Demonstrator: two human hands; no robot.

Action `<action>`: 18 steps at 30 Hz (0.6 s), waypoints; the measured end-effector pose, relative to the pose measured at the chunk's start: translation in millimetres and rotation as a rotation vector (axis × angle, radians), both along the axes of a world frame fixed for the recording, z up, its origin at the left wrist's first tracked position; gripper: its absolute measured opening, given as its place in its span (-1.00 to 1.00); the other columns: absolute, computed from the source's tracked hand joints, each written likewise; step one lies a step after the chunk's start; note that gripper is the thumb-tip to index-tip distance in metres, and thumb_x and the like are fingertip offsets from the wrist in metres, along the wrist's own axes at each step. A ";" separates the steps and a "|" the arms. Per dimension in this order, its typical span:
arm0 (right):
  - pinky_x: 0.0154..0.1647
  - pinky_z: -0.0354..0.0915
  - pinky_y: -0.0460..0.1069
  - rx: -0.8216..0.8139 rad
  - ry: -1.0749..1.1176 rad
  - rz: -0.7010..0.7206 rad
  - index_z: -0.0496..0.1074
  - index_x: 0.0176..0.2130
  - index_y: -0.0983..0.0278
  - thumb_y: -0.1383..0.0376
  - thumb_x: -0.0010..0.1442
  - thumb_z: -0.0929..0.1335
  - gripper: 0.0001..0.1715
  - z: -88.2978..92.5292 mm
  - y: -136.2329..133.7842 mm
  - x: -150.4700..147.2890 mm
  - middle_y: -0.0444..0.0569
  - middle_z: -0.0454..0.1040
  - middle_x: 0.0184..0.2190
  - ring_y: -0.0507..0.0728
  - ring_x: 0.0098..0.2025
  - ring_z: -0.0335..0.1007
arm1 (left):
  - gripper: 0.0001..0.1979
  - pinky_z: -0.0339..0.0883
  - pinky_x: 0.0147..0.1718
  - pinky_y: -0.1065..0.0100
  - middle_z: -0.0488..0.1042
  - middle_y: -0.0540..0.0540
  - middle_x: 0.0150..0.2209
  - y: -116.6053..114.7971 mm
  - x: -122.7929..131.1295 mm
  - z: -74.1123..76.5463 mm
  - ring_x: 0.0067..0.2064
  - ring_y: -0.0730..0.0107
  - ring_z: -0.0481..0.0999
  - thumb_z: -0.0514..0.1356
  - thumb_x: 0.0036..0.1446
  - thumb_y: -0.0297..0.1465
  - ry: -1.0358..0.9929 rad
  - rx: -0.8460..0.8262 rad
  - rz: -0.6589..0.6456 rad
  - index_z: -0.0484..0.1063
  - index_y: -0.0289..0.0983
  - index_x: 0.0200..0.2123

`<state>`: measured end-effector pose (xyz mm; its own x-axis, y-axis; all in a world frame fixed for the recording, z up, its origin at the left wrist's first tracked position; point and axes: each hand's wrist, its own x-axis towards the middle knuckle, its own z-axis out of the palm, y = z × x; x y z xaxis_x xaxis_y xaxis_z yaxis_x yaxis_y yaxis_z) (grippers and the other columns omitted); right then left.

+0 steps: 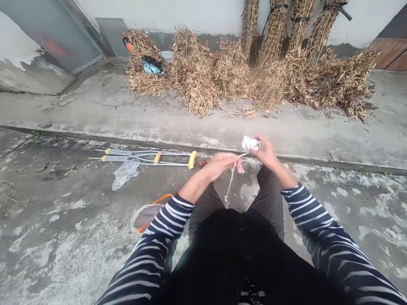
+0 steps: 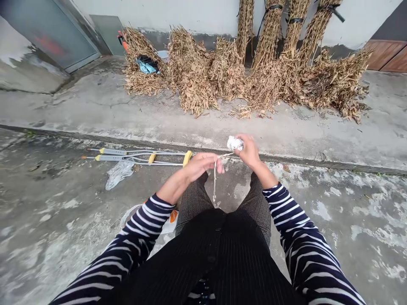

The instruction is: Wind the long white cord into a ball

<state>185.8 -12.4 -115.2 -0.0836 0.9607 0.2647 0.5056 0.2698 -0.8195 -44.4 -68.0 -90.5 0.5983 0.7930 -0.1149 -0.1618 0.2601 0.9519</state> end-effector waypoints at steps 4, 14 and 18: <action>0.14 0.24 0.19 -0.018 -0.066 0.129 0.50 -0.12 0.22 0.38 -0.12 0.41 -0.52 -13.6 -23.1 -4.6 0.01 0.50 -0.08 0.30 0.02 0.36 | -0.77 0.44 -0.10 0.27 0.56 -0.10 -0.46 32.3 1.9 17.0 -0.32 0.34 0.62 0.29 0.22 -0.31 -0.141 -0.052 0.151 0.48 -0.38 -0.37; -0.03 0.30 0.12 -0.074 -0.022 -0.097 0.55 -0.17 0.25 0.38 -0.27 0.42 -0.45 27.7 -11.6 25.9 -0.05 0.50 -0.20 0.21 -0.14 0.36 | -0.77 0.43 -0.11 0.27 0.54 -0.06 -0.50 49.8 18.1 38.3 -0.36 0.36 0.59 0.33 0.18 -0.30 -0.187 0.008 0.189 0.49 -0.36 -0.39; -0.11 0.39 0.09 -0.003 0.428 -0.251 0.43 -0.23 0.23 0.35 -0.38 0.48 -0.42 64.1 11.7 43.7 -0.11 0.50 -0.26 0.16 -0.19 0.39 | -0.70 0.42 -0.10 0.18 0.54 -0.10 -0.50 36.3 -9.4 21.9 -0.30 0.24 0.61 0.29 0.20 -0.22 -0.064 0.116 0.032 0.52 -0.34 -0.45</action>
